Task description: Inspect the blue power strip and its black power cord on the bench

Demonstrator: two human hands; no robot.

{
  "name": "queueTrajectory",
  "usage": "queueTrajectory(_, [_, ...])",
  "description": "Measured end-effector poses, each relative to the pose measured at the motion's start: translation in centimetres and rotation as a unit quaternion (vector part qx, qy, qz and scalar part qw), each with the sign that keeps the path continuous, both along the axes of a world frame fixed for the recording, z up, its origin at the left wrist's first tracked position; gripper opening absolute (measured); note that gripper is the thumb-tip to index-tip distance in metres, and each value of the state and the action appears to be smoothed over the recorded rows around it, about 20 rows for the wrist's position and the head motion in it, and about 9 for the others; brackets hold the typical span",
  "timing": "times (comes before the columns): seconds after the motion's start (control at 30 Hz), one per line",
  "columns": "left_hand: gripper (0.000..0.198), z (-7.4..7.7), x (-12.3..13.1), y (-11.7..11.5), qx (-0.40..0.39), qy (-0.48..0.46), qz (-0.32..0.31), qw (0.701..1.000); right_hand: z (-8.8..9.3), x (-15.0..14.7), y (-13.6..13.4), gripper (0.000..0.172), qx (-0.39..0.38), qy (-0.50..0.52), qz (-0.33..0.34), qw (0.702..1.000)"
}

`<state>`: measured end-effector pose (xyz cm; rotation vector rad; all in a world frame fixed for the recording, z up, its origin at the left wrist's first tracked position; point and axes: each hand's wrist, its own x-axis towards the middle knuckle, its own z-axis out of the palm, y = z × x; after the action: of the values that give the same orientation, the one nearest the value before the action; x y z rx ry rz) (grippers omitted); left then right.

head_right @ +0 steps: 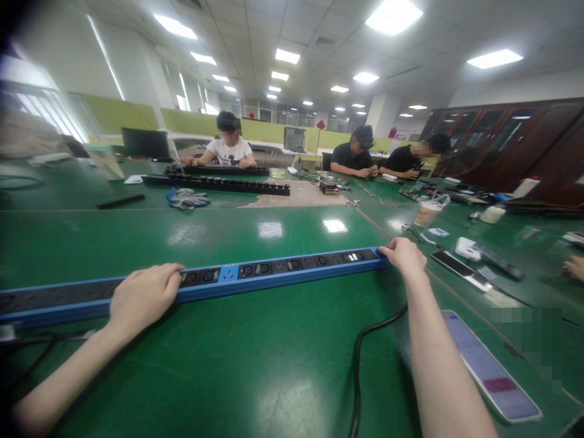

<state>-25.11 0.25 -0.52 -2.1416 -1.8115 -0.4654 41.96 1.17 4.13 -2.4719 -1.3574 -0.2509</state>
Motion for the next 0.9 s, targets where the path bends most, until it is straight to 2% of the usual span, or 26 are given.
queueTrajectory(0.23, [0.044,-0.13,-0.08,0.10,-0.008,0.005,0.002,1.000,1.01,-0.62,-0.90,0.039,0.015,-0.015,0.044,0.999])
queueTrajectory(0.47, [0.041,-0.21,-0.21,0.25,-0.013,0.018,0.006,1.000,0.87,-0.11,-0.75,0.043,-0.029,-0.001,0.037,0.999])
queueTrajectory(0.63, [0.041,-0.21,-0.16,0.26,-0.009,0.013,0.008,1.000,0.77,-0.02,-0.46,0.045,-0.028,0.004,0.011,1.000])
queueTrajectory(0.9, [0.042,0.05,0.01,0.15,-0.019,0.016,0.007,1.000,0.66,-0.06,-0.55,0.043,-0.038,0.001,0.035,0.999])
